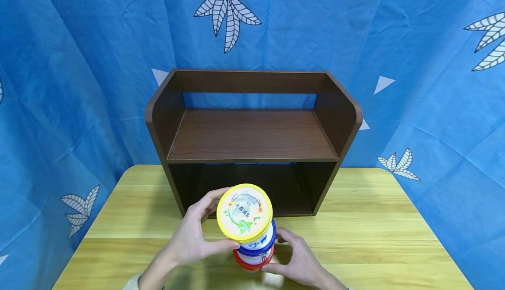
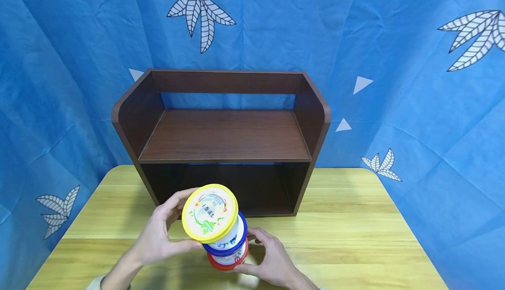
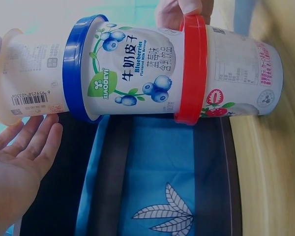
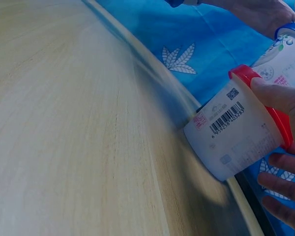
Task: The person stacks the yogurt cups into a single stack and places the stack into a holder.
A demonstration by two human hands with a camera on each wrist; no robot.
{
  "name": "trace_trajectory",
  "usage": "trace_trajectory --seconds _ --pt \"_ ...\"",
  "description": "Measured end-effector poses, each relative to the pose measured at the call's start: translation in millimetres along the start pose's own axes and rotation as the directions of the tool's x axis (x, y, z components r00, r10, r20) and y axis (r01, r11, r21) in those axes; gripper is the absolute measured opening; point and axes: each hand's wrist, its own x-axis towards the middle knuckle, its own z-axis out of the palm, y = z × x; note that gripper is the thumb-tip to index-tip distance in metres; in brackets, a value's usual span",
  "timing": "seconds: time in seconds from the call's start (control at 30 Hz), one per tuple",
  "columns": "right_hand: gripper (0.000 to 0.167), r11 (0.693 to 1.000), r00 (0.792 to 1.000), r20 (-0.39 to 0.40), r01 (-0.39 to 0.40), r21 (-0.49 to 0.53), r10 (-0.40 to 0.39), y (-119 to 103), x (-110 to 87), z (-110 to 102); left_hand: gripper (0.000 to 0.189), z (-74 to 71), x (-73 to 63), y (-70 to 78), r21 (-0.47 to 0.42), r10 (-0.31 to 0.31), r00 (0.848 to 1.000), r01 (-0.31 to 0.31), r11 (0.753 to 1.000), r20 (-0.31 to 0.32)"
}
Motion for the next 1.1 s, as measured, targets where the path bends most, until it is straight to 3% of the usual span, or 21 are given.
trace_trajectory --seconds 0.43,0.7,1.1 --pt "0.065 1.0 1.0 0.007 -0.013 0.019 0.013 0.1 -0.5 0.6 0.082 2.9 8.2 1.1 0.099 -0.049 0.998 0.046 0.994 0.027" --pt "0.065 1.0 1.0 0.007 0.014 0.022 -0.014 1.4 -0.7 0.6 0.08 4.0 13.3 1.0 0.099 -0.052 0.997 0.046 0.994 0.063" --pt "0.066 1.0 1.0 0.007 0.003 0.013 -0.003 1.5 -0.5 0.3 0.078 5.2 14.9 1.5 0.118 -0.07 0.995 0.061 0.991 0.071"
